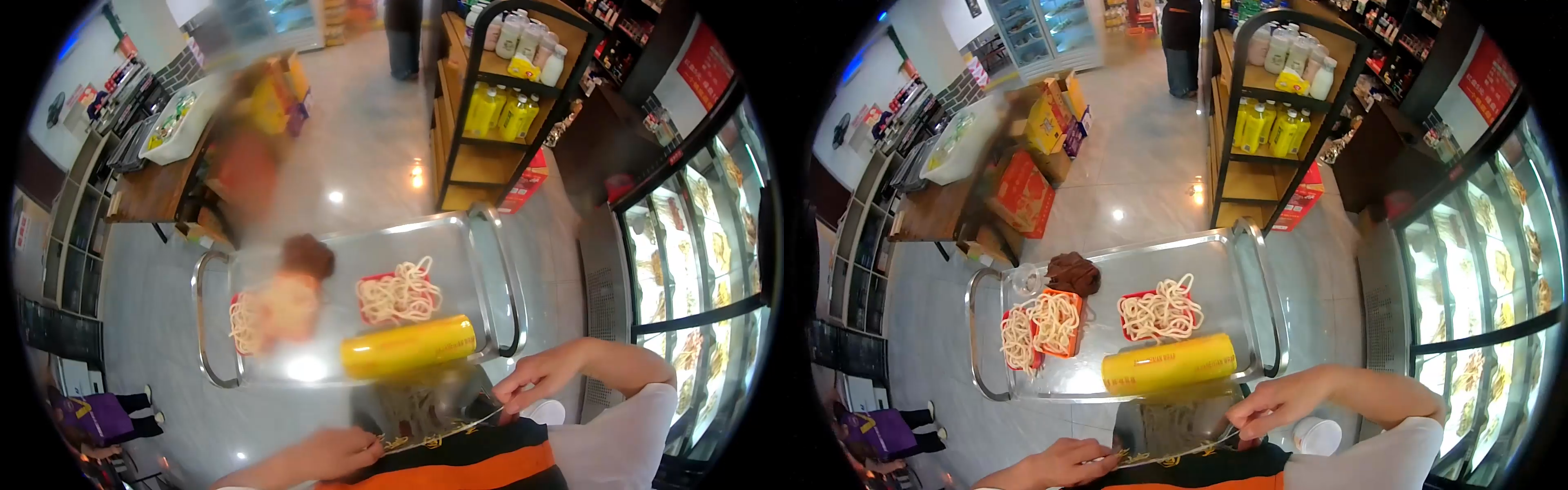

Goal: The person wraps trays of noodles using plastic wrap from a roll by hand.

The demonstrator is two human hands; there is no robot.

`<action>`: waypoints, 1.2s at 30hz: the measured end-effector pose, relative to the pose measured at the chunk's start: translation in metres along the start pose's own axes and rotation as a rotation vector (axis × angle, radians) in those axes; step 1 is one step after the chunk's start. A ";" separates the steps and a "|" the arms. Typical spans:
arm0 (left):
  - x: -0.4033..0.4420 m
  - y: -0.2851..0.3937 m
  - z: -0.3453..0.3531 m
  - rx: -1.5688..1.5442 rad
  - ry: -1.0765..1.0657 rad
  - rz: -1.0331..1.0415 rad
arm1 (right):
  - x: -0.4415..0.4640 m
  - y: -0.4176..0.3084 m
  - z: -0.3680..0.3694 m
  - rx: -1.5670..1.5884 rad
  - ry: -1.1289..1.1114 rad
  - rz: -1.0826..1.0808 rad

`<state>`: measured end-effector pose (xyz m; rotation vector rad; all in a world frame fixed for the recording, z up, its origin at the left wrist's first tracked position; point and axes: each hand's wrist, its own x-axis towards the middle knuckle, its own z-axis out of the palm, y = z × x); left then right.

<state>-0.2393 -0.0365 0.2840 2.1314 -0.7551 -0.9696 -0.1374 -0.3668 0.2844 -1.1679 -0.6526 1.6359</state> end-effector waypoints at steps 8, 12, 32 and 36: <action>-0.005 0.036 -0.055 0.260 0.393 0.618 | -0.011 -0.050 0.009 -0.439 -0.133 -0.264; -0.006 0.048 -0.073 0.357 0.388 0.738 | -0.013 -0.086 0.010 -0.438 -0.189 -0.356; 0.203 -0.170 -0.262 0.102 0.576 0.109 | 0.042 -0.099 -0.274 -0.098 1.094 -0.097; 0.263 -0.254 -0.251 0.175 0.678 -0.047 | 0.088 -0.050 -0.333 0.119 1.301 0.006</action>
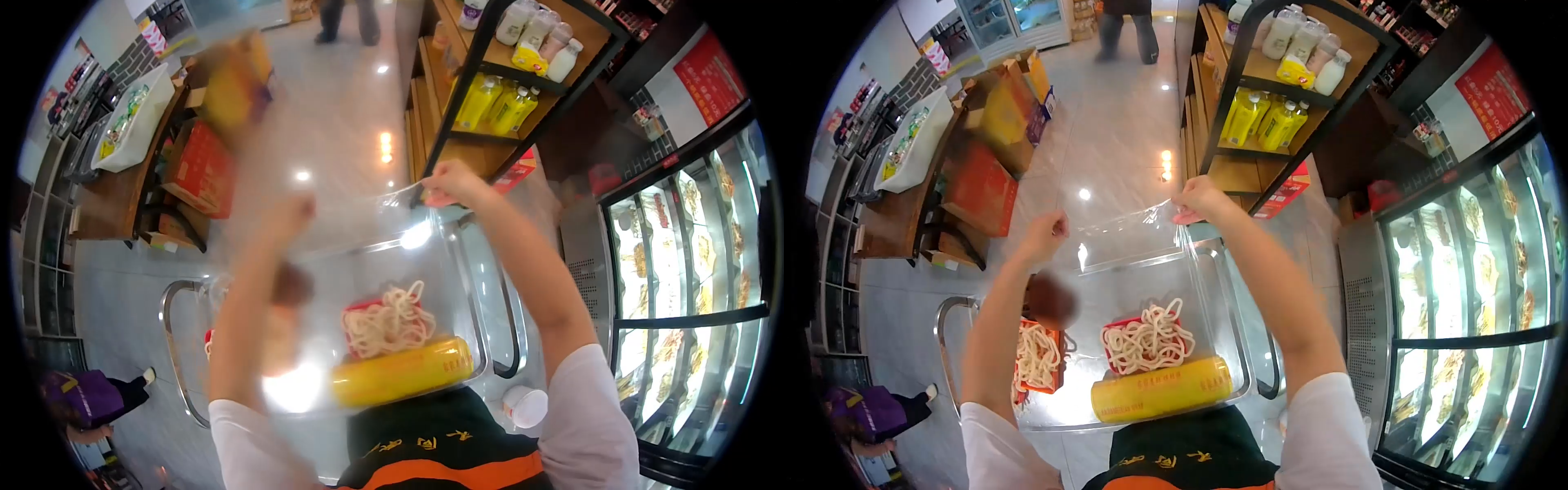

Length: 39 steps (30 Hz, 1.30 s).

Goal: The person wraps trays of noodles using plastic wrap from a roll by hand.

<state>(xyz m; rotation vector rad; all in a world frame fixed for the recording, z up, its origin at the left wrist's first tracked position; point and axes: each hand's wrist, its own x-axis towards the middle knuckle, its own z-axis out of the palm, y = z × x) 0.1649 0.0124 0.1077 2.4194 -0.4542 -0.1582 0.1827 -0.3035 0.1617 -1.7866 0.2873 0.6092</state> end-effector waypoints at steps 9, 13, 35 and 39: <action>-0.001 -0.078 0.139 0.288 0.099 -0.021 | 0.088 0.104 0.037 -0.597 0.289 -0.066; -0.015 -0.079 0.167 0.322 0.048 -0.048 | 0.098 0.124 0.048 -0.312 0.216 0.164; -0.102 0.009 0.174 -0.194 -0.142 0.007 | 0.015 0.196 0.092 -0.563 -0.418 -0.438; -0.110 0.009 0.174 -0.263 -0.175 -0.039 | 0.004 0.204 0.097 -0.551 -0.331 -0.416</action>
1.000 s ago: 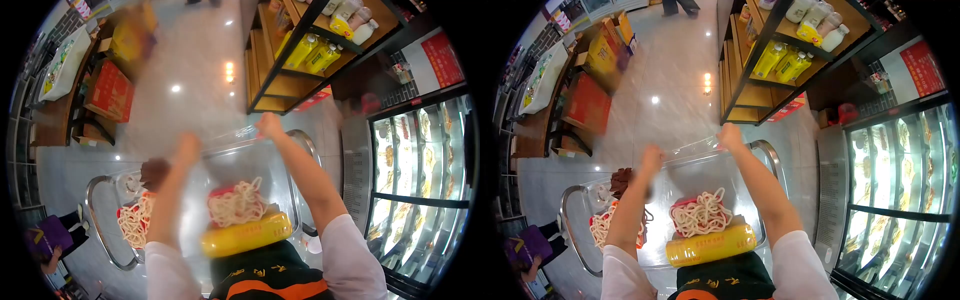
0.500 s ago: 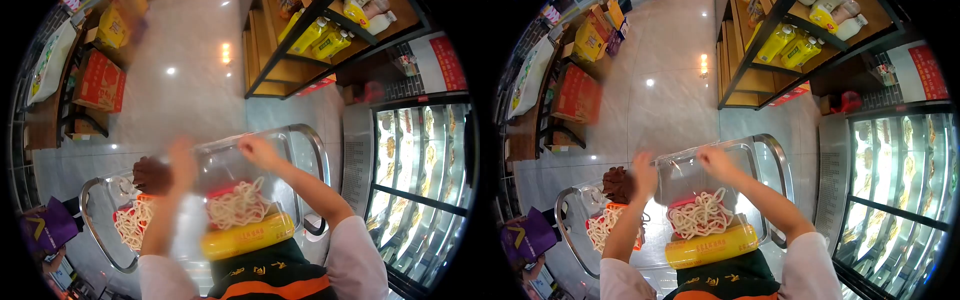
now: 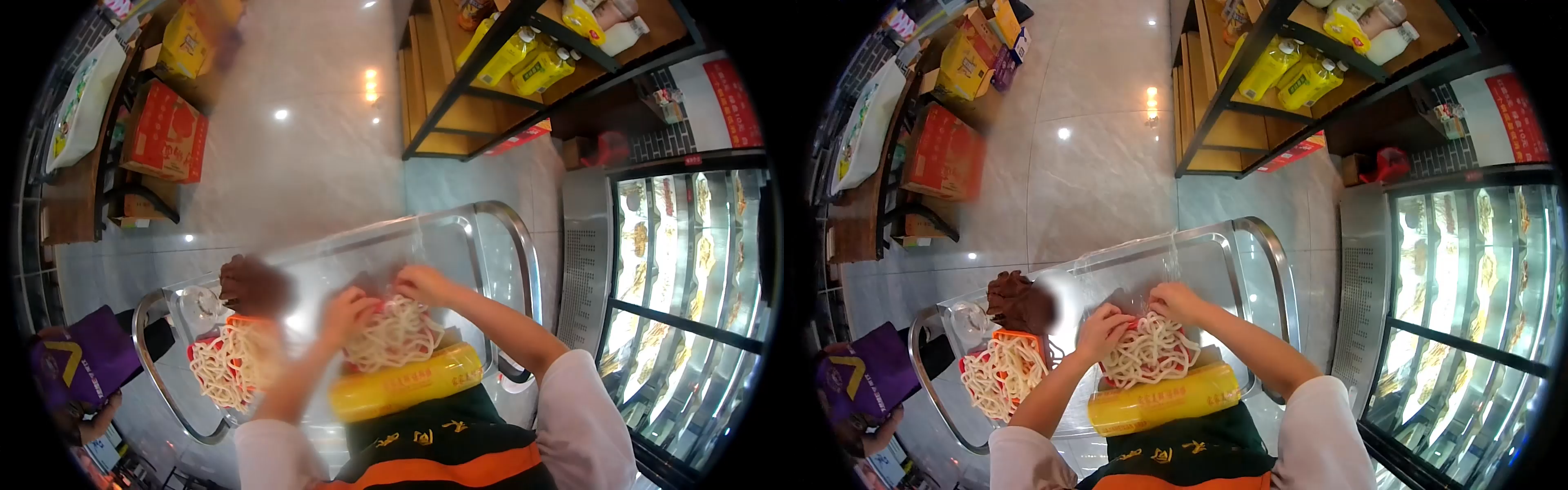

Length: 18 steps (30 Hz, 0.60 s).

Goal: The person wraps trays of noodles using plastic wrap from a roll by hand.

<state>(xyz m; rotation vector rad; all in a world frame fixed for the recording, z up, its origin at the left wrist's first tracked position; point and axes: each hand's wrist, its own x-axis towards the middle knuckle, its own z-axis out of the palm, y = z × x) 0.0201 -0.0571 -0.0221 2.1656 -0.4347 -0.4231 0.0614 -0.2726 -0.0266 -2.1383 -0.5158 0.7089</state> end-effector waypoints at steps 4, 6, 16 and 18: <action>0.005 0.012 0.003 0.045 0.020 -0.006 | -0.004 -0.020 -0.002 0.075 0.022 0.058; 0.007 0.015 0.007 0.056 0.038 0.003 | -0.006 -0.027 0.004 0.047 0.056 0.062; 0.007 0.026 0.019 0.117 0.030 -0.204 | -0.016 -0.010 0.002 0.496 0.011 0.158; 0.005 0.027 0.020 0.154 0.011 -0.178 | -0.020 -0.006 -0.005 0.355 0.068 0.106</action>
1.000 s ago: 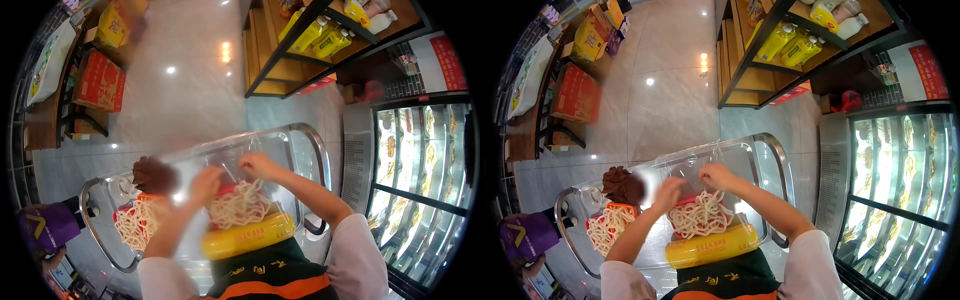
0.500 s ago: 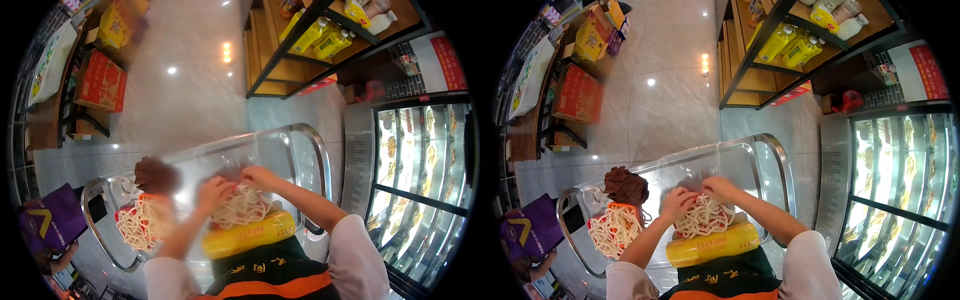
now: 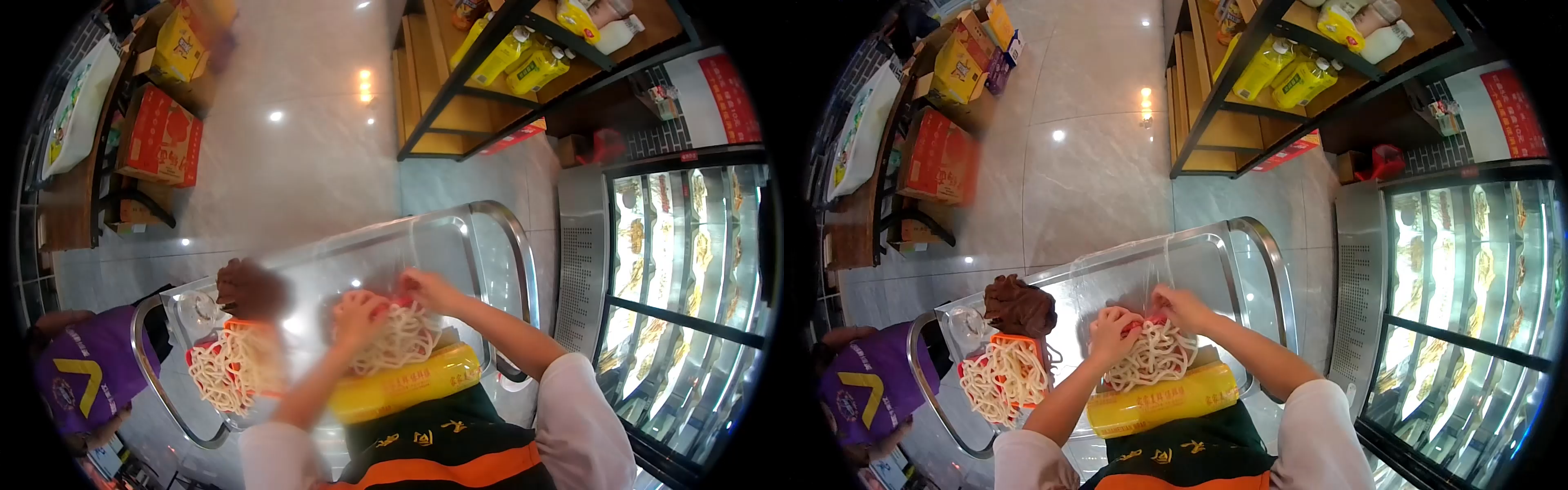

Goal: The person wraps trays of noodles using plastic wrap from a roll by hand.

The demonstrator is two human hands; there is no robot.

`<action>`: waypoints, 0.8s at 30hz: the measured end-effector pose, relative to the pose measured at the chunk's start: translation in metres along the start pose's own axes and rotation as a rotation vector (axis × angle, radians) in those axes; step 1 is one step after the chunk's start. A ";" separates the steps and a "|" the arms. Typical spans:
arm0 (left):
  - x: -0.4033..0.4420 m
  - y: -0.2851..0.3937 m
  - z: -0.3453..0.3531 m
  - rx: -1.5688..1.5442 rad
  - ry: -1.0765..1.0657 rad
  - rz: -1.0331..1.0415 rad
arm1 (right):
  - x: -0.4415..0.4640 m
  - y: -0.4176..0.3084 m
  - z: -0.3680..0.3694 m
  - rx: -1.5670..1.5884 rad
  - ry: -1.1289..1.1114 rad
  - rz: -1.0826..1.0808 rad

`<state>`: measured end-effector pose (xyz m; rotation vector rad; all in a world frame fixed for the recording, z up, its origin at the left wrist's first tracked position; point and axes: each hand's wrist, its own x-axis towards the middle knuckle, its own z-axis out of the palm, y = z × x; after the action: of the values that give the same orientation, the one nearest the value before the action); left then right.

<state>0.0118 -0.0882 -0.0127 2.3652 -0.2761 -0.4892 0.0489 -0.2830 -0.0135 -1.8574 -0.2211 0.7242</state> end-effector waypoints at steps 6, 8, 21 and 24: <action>0.000 0.003 -0.001 -0.039 -0.025 -0.009 | -0.027 0.007 0.002 -0.331 0.348 -0.010; 0.000 0.000 0.001 -0.031 -0.021 0.047 | -0.038 0.004 0.013 -0.164 0.394 0.209; -0.006 -0.005 0.009 0.044 0.092 0.123 | -0.034 -0.011 0.019 -0.427 0.458 -0.220; -0.006 0.002 0.006 0.035 0.089 0.086 | -0.018 -0.023 0.022 -0.450 0.353 -0.357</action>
<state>0.0032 -0.0910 -0.0141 2.3898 -0.3462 -0.3403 0.0257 -0.2651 0.0087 -2.2511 -0.5016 0.0942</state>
